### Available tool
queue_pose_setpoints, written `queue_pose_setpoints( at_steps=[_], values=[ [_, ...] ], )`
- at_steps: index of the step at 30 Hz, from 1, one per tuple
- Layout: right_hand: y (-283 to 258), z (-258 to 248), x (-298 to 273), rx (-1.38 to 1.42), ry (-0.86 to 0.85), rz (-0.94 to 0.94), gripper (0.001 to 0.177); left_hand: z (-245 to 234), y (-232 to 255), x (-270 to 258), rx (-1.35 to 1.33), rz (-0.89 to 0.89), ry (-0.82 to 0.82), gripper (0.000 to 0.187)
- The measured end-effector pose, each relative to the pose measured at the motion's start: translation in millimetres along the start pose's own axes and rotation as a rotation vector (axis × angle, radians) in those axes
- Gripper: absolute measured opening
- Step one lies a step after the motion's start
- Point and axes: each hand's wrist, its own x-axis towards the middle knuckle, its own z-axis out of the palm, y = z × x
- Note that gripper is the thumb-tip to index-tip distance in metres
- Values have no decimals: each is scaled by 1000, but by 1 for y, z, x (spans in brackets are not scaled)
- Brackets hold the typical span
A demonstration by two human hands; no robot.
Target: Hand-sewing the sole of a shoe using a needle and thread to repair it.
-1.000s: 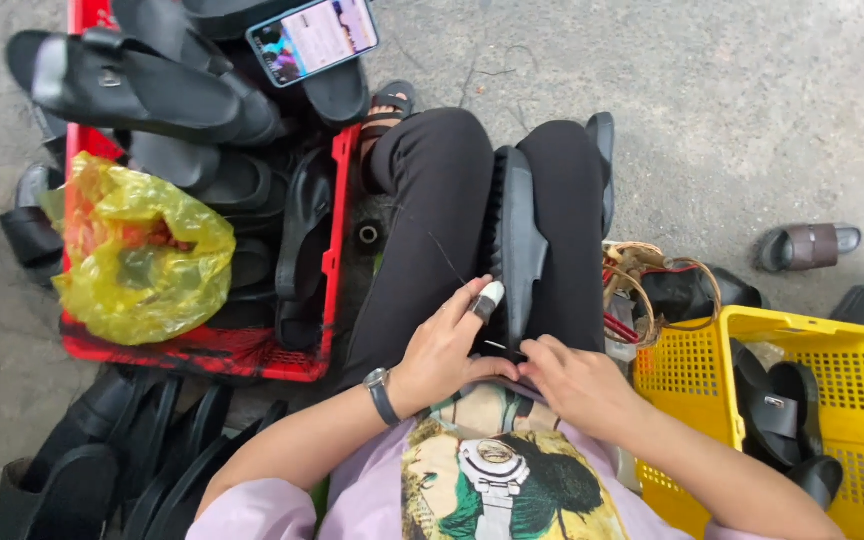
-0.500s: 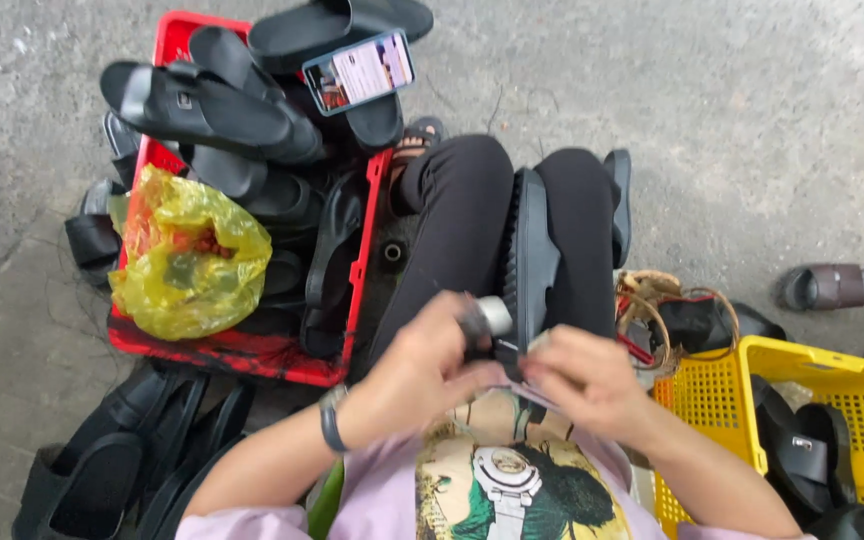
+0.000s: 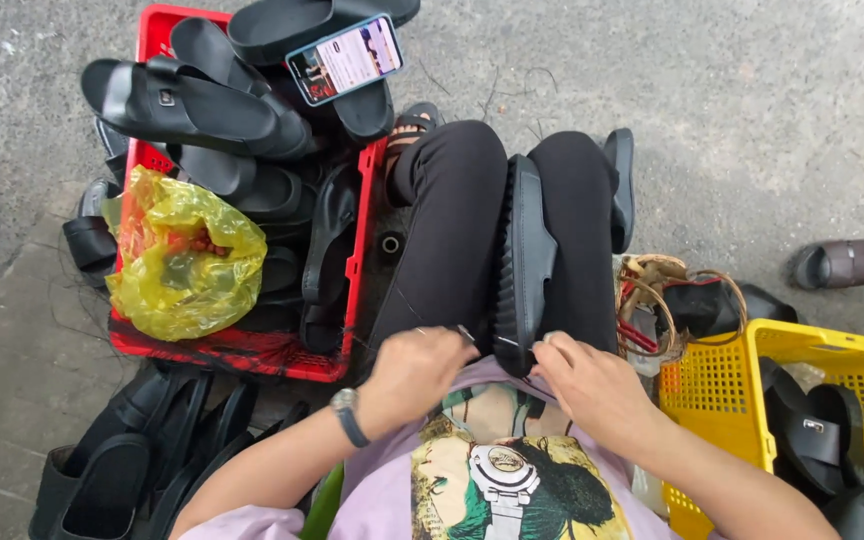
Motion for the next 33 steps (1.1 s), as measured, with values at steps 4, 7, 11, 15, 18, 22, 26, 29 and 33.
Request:
queue_pose_setpoints(
  at_steps=[4,7,11,15,18,22,26,29,33],
  values=[
    [7,5,-8,-9,136,1,27,21,8,-7,-126,340,-144,20],
    [16,3,-13,46,318,-37,29,2,8,-2,-432,332,-122,21],
    [19,11,-13,138,400,-94,31,9,6,-2,-273,32,110,37],
    [19,3,-8,148,443,-155,30,21,24,2,-521,360,-55,25],
    [27,6,-18,67,320,-111,30,3,17,9,-524,348,-208,34],
    [58,-3,-43,-222,191,-125,56,-2,11,3,-373,192,-239,40],
    [174,-32,-116,-313,338,491,44,-19,0,5,-169,20,-47,30],
    [235,-52,-161,475,911,976,55,-23,5,10,-250,10,20,27],
    [193,-91,-143,951,809,1390,55,-22,-2,4,-384,-119,29,17]
  ],
)
